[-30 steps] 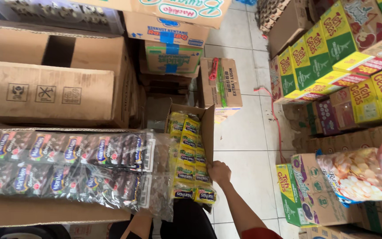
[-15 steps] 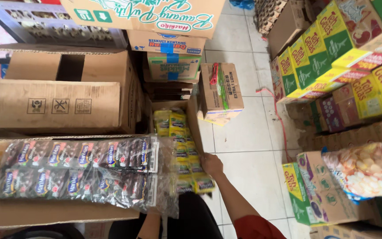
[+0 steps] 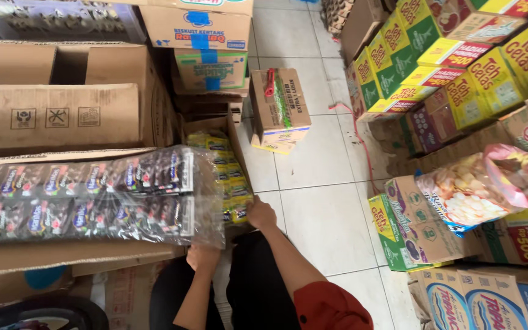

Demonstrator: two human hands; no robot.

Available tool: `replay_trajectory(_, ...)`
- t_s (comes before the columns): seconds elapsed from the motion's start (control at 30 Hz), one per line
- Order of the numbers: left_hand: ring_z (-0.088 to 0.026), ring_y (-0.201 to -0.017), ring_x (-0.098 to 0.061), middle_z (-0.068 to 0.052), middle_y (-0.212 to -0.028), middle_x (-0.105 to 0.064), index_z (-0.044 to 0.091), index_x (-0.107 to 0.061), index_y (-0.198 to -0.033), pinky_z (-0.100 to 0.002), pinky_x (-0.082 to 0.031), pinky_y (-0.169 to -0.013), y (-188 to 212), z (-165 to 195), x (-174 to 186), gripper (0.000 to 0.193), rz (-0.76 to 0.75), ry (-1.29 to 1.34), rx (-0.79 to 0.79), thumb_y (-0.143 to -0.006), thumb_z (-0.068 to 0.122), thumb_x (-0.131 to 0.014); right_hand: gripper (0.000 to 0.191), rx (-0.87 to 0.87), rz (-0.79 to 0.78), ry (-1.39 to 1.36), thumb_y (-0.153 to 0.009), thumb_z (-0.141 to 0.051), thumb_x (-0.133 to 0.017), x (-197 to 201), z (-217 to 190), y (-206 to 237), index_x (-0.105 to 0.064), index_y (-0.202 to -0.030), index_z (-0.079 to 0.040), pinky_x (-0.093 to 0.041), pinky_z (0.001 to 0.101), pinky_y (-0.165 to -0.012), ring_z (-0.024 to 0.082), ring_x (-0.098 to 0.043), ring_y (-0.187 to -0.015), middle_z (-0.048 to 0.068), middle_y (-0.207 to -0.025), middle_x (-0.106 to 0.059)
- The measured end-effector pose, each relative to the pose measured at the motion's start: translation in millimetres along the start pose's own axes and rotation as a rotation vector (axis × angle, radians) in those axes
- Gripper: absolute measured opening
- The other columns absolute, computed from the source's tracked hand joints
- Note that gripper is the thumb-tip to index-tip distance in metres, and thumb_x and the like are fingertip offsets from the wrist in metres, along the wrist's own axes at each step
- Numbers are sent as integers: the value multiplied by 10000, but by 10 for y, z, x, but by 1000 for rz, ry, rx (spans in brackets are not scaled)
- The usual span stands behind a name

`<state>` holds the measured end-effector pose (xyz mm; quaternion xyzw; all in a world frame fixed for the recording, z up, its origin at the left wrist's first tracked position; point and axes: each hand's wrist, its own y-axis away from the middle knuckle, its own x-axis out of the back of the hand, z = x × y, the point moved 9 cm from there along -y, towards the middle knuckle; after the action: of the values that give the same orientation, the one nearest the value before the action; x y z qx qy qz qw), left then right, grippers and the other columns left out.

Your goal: The person sits on the floor and unpacks multiple shrink-wrapped bundles of MariMas crackers, separating them into smaller stacks and placing them into a cardboard box. The person also briefly handles a plastic bag of snacks and a small cardboard box.

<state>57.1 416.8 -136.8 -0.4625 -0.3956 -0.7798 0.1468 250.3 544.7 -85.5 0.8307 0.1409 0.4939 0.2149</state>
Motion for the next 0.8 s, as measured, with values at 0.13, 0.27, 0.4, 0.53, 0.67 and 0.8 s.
replay_trajectory(0.13,-418,-1022,-710,-221,-1072,-738,113,-709,-1166,-503,-562,-900,213,316,77,579,22,176,-27,-952,617,-523,505,98,81,-42,-1003,-413,-482,167,-203,218,-507,-1364,-61,-506,552,-957,448,-651,-1097,255,-1135,-701)
replay_trajectory(0.27,-449,-956,-698,-148,-1080,-749,173,-708,-1076,-557,-549,-826,524,837,278,345,135,302,-320,-953,439,-525,685,132,45,-67,-912,-347,-575,162,-219,365,-361,-1506,-82,-525,535,-938,436,-657,-1085,244,-1158,-690)
replay_trajectory(0.4,-443,-931,-705,-170,-998,-759,160,-717,-1037,-554,-552,-825,607,1017,259,324,139,251,-387,-978,423,-537,576,183,-47,-107,-945,-382,-567,22,-109,345,-470,-1471,-169,-528,530,-944,441,-660,-1079,241,-1132,-716)
replay_trajectory(0.53,-436,-876,-712,-179,-938,-750,153,-719,-1073,-551,-557,-775,557,1145,145,370,157,224,-477,-959,460,-547,473,446,98,-373,-941,-368,-581,117,-53,369,-571,-1358,-145,-533,524,-899,454,-653,-1056,204,-1215,-675)
replay_trajectory(0.67,-423,-866,-710,-167,-936,-750,154,-733,-1067,-536,-560,-754,517,1387,-52,408,111,148,-582,-951,503,-557,341,287,42,-575,-929,-353,-604,12,293,274,-700,-1155,-117,-568,470,-878,394,-707,-1031,160,-1091,-742)
replay_trajectory(0.8,-365,-902,-735,-89,-936,-785,168,-727,-990,-503,-575,-789,459,1630,-349,398,-79,4,-589,-962,520,-544,299,79,102,-591,-920,-334,-686,44,691,187,-735,-1082,-87,-561,466,-843,389,-700,-975,194,-1020,-744)
